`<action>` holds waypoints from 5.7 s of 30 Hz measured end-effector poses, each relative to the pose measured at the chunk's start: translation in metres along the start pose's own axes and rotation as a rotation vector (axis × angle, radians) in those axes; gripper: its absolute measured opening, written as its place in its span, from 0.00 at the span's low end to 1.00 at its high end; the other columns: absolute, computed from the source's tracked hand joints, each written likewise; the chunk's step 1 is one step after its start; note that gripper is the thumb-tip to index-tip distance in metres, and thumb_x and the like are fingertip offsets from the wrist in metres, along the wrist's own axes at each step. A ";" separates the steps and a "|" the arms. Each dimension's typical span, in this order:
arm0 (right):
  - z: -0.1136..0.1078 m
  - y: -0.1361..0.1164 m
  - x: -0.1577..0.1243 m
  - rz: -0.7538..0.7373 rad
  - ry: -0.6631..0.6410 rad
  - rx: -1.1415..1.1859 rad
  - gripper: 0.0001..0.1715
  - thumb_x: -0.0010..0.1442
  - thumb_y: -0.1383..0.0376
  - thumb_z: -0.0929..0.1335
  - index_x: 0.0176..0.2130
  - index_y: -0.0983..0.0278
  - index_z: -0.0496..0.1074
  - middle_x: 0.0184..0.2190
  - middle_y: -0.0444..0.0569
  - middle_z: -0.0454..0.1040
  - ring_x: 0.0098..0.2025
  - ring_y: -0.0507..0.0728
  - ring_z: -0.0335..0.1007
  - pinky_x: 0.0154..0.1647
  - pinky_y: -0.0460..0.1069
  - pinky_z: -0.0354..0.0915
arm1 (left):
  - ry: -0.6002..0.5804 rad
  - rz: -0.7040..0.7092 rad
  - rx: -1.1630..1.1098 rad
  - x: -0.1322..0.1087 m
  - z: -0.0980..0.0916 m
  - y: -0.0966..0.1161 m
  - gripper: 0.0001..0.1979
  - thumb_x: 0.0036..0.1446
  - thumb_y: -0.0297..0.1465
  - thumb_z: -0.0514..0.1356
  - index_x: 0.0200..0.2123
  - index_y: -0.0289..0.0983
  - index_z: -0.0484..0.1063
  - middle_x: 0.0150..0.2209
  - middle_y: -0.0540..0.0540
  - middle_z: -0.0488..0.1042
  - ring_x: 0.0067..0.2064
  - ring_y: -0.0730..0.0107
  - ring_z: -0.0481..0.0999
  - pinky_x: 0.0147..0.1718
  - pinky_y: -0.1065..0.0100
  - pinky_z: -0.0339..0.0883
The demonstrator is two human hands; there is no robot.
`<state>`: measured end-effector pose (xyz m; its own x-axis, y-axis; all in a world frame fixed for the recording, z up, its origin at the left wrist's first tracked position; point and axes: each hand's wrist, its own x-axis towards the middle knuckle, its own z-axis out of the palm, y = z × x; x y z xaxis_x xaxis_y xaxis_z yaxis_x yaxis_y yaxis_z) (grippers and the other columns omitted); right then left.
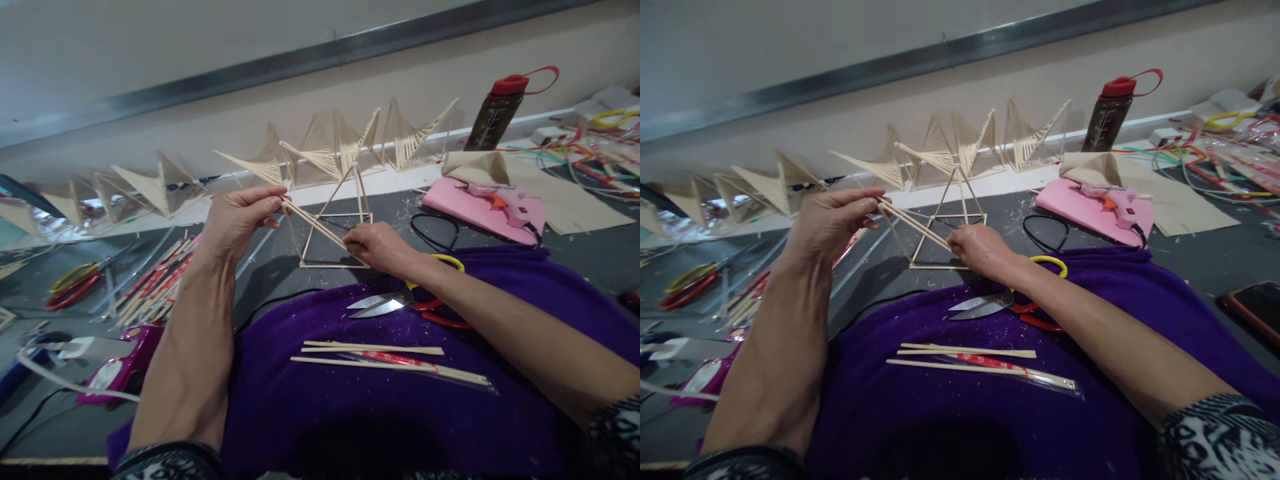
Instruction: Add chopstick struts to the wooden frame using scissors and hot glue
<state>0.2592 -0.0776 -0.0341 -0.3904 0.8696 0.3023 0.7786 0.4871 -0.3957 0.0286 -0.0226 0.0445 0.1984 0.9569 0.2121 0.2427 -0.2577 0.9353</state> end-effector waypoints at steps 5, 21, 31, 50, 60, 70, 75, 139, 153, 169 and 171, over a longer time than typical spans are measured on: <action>-0.004 0.000 0.000 0.005 -0.034 -0.045 0.15 0.58 0.68 0.62 0.38 0.64 0.77 0.35 0.50 0.77 0.35 0.54 0.71 0.34 0.46 0.56 | -0.006 -0.004 0.002 0.000 0.000 0.000 0.17 0.44 0.31 0.65 0.40 0.33 0.77 0.33 0.43 0.78 0.35 0.65 0.78 0.25 0.74 0.70; -0.006 -0.003 -0.003 0.026 -0.045 -0.113 0.13 0.58 0.67 0.62 0.38 0.63 0.76 0.36 0.50 0.77 0.37 0.55 0.71 0.33 0.46 0.56 | -0.002 0.003 0.036 0.002 0.000 -0.002 0.16 0.45 0.32 0.64 0.39 0.34 0.78 0.33 0.43 0.79 0.34 0.65 0.78 0.24 0.72 0.70; -0.003 -0.004 -0.003 0.044 -0.063 -0.101 0.13 0.58 0.68 0.62 0.38 0.63 0.76 0.36 0.50 0.77 0.37 0.55 0.71 0.34 0.45 0.57 | 0.003 -0.002 0.051 0.000 0.001 -0.002 0.16 0.46 0.33 0.63 0.40 0.34 0.77 0.35 0.42 0.79 0.36 0.63 0.78 0.25 0.72 0.71; -0.002 -0.005 -0.004 0.053 -0.076 -0.133 0.14 0.59 0.66 0.61 0.39 0.62 0.75 0.36 0.48 0.77 0.37 0.55 0.71 0.32 0.46 0.56 | -0.035 -0.010 -0.030 0.000 -0.003 -0.005 0.21 0.43 0.36 0.67 0.42 0.32 0.77 0.35 0.41 0.79 0.36 0.64 0.78 0.25 0.73 0.69; -0.003 -0.007 -0.005 0.054 -0.074 -0.124 0.14 0.59 0.67 0.61 0.39 0.62 0.75 0.36 0.49 0.77 0.37 0.55 0.72 0.32 0.45 0.57 | -0.035 0.001 -0.028 -0.001 -0.004 -0.006 0.20 0.44 0.36 0.67 0.42 0.34 0.77 0.35 0.41 0.79 0.35 0.64 0.78 0.25 0.73 0.70; -0.026 0.007 -0.002 0.033 0.151 0.045 0.14 0.55 0.70 0.63 0.36 0.64 0.77 0.34 0.48 0.79 0.35 0.53 0.73 0.35 0.44 0.61 | -0.046 0.007 -0.024 0.000 -0.003 -0.003 0.19 0.44 0.35 0.66 0.41 0.34 0.77 0.34 0.42 0.79 0.35 0.65 0.78 0.25 0.74 0.69; -0.037 0.016 -0.003 0.189 0.250 0.146 0.12 0.56 0.67 0.64 0.33 0.65 0.77 0.27 0.46 0.77 0.28 0.51 0.72 0.29 0.44 0.60 | -0.036 0.016 -0.018 -0.001 -0.002 -0.002 0.19 0.45 0.35 0.66 0.41 0.33 0.77 0.34 0.42 0.79 0.34 0.65 0.78 0.24 0.74 0.69; -0.035 0.001 -0.009 0.177 -0.214 0.128 0.10 0.54 0.64 0.65 0.30 0.64 0.75 0.20 0.42 0.73 0.20 0.48 0.66 0.23 0.43 0.56 | -0.070 0.023 -0.031 -0.001 -0.004 -0.005 0.21 0.44 0.37 0.65 0.42 0.33 0.76 0.33 0.40 0.79 0.35 0.62 0.78 0.24 0.71 0.70; -0.018 -0.001 -0.008 0.147 -0.245 0.073 0.14 0.56 0.65 0.63 0.40 0.63 0.76 0.25 0.44 0.77 0.23 0.49 0.68 0.27 0.43 0.56 | -0.057 0.022 -0.033 -0.002 -0.002 -0.003 0.20 0.44 0.35 0.65 0.42 0.33 0.77 0.32 0.41 0.78 0.34 0.62 0.78 0.24 0.72 0.69; -0.015 0.002 -0.009 0.205 -0.125 0.247 0.13 0.56 0.64 0.62 0.33 0.65 0.75 0.18 0.43 0.73 0.17 0.48 0.65 0.23 0.42 0.56 | -0.063 0.033 -0.029 -0.002 0.001 -0.001 0.25 0.46 0.33 0.64 0.50 0.37 0.72 0.41 0.41 0.77 0.33 0.69 0.77 0.21 0.76 0.67; -0.019 0.003 -0.008 0.212 -0.113 0.314 0.13 0.56 0.62 0.63 0.33 0.65 0.75 0.20 0.43 0.74 0.17 0.48 0.66 0.22 0.42 0.57 | -0.062 0.034 -0.032 -0.002 0.001 -0.001 0.25 0.46 0.33 0.64 0.49 0.36 0.72 0.41 0.40 0.77 0.32 0.69 0.77 0.21 0.76 0.67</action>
<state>0.2742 -0.0845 -0.0219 -0.3021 0.9485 0.0952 0.6667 0.2815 -0.6902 0.0286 -0.0247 0.0431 0.2649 0.9371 0.2273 0.2043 -0.2849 0.9365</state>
